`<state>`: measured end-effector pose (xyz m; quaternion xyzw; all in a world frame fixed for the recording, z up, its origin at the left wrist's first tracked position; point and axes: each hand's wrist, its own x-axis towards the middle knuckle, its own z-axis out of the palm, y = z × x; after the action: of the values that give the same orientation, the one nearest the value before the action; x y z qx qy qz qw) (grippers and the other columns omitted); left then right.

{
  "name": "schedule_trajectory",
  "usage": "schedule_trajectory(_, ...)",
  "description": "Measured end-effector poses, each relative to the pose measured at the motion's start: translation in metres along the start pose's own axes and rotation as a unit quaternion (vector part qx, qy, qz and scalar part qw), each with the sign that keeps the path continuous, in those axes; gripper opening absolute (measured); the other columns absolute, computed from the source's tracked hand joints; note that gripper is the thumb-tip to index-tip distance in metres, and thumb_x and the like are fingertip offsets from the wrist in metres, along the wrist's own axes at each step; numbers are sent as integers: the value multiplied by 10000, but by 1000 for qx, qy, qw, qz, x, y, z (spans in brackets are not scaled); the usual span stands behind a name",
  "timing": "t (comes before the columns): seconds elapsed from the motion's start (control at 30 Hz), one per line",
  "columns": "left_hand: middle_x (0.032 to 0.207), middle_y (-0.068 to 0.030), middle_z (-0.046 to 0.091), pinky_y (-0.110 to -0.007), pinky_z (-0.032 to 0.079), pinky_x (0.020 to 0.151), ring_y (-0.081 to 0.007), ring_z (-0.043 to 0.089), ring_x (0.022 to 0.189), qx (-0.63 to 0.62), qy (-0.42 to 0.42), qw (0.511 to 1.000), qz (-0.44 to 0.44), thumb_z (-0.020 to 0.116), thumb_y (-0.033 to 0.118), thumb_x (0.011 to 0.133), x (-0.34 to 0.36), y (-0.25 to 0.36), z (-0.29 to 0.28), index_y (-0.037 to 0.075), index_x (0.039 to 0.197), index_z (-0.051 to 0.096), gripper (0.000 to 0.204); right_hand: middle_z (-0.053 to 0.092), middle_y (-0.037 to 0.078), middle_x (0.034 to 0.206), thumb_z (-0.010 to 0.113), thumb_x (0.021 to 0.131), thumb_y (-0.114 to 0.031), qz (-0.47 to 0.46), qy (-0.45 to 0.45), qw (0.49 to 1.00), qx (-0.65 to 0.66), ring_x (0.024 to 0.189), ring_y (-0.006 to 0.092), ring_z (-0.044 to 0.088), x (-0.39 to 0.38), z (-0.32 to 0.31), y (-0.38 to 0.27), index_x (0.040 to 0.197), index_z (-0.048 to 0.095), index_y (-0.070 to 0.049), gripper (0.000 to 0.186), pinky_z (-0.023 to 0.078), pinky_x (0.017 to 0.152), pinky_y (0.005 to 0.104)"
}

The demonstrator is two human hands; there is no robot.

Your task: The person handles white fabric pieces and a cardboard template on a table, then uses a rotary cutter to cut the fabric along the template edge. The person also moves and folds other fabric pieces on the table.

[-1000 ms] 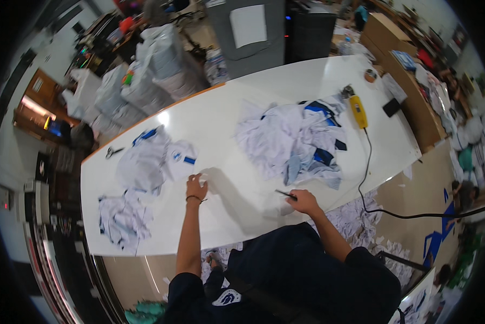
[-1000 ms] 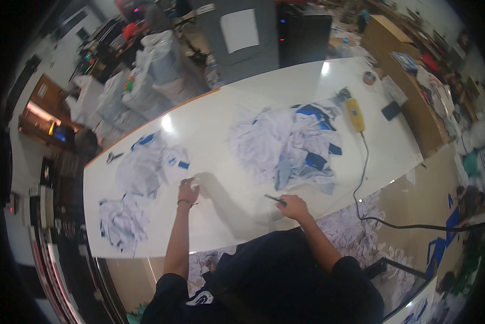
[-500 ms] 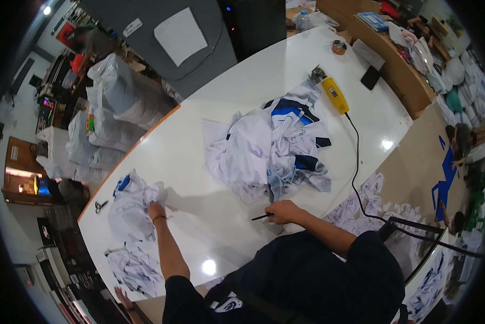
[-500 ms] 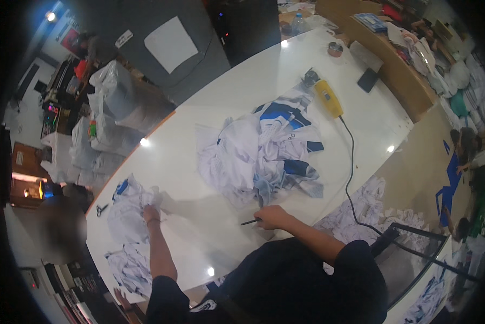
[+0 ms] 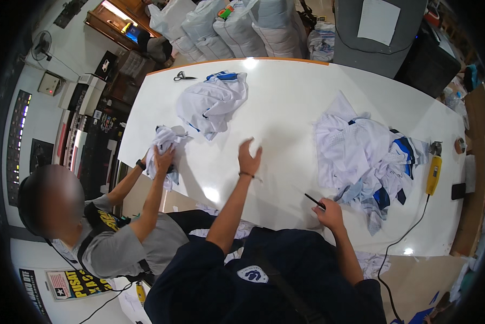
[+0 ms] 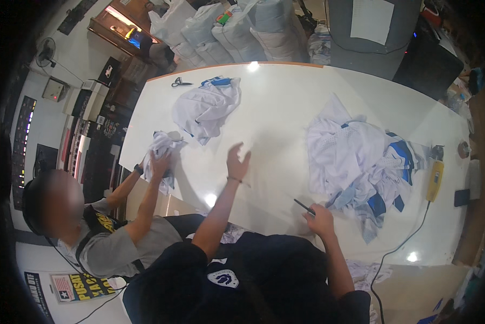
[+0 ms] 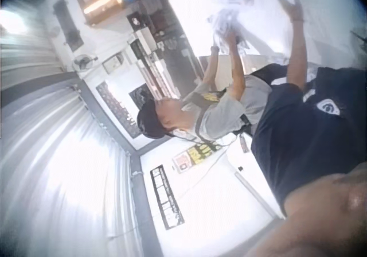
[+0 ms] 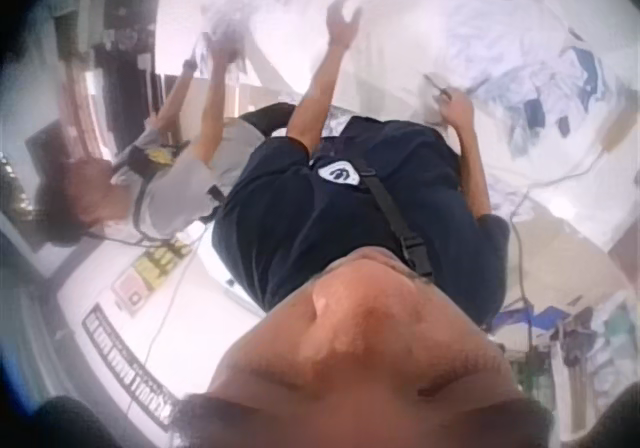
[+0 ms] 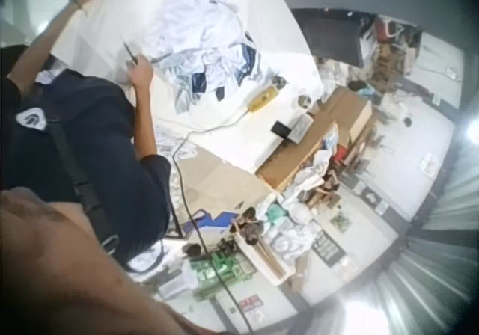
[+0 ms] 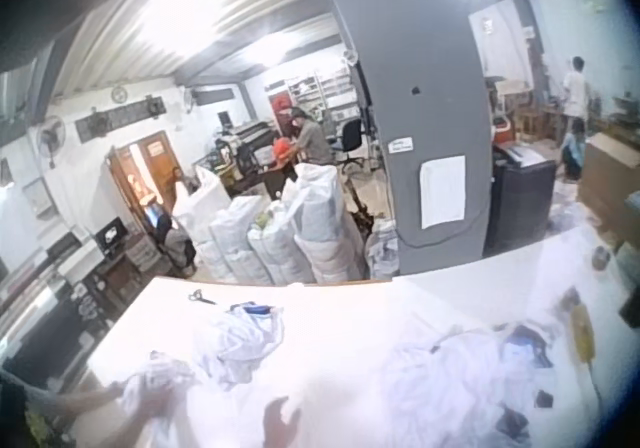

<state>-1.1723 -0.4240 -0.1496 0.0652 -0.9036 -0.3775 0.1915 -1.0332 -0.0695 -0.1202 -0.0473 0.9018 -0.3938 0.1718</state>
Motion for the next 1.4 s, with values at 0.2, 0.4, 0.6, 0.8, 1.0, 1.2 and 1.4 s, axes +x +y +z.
schedule_trajectory(0.2, 1275, -135, 569, -355, 543, 878, -252, 619, 1114, -128, -128, 971, -157, 745, 294, 891, -121, 65, 2, 78, 1305, 597, 490, 632, 186, 836, 746, 828, -228, -76, 102, 988, 91, 778, 363, 626, 23, 31, -19, 929, 643, -7, 264, 483, 694, 435)
schedule_trajectory(0.4, 1308, -175, 521, -411, 507, 919, -308, 546, 1176, -98, -177, 977, -64, 816, 331, 796, -158, 81, -9, 53, 1368, 519, 702, 616, 175, 857, 697, 882, -264, -57, 199, 972, 108, 805, 375, 614, 18, 32, -46, 1024, 650, -19, 288, 483, 719, 442)
schedule_trajectory(0.6, 1413, -233, 408, -507, 352, 1072, -414, 383, 1315, 26, -228, 970, 83, 837, 442, 715, -173, 93, -3, 64, 1417, 473, 876, 645, 163, 808, 648, 926, -198, -4, 172, 973, 153, 687, 324, 620, -9, -29, -42, 1002, 664, -11, 203, 470, 649, 393)
schedule_trajectory(0.8, 1496, -259, 301, -561, 305, 1099, -437, 295, 1375, 58, -329, 932, 139, 828, 485, 707, -150, 131, 16, 77, 1475, 384, 977, 561, -15, 763, 526, 1045, -314, 5, 448, 871, 201, 697, 87, 463, -19, -89, 34, 1041, 698, -30, 332, 395, 628, 259)
schedule_trajectory(1.0, 1501, -298, 262, -545, 293, 1135, -464, 265, 1392, 17, -337, 923, 184, 828, 494, 716, -100, 159, 63, 53, 1499, 314, 1036, 659, 162, 1093, 501, 1037, -291, 98, 535, 826, 146, 1066, 302, 608, -18, -146, 106, 1215, 674, -53, 344, 451, 941, 373)
schedule_trajectory(1.2, 1518, -327, 202, -551, 289, 1144, -483, 210, 1422, 29, -366, 915, 168, 851, 515, 672, -53, 173, 97, 58, 1537, 216, 1167, 598, 216, 1266, 440, 1048, -358, 105, 529, 836, 99, 1210, 349, 550, 36, -187, 184, 1317, 619, -83, 425, 412, 1040, 409)
schedule_trajectory(1.4, 1512, -350, 201, -536, 299, 1146, -497, 190, 1432, -35, -370, 919, 133, 867, 515, 628, -20, 184, 125, 41, 1549, 145, 1263, 523, 238, 1398, 437, 1025, -377, 212, 421, 871, 135, 1285, 408, 494, 86, -162, 176, 1346, 563, -33, 487, 389, 1069, 434)
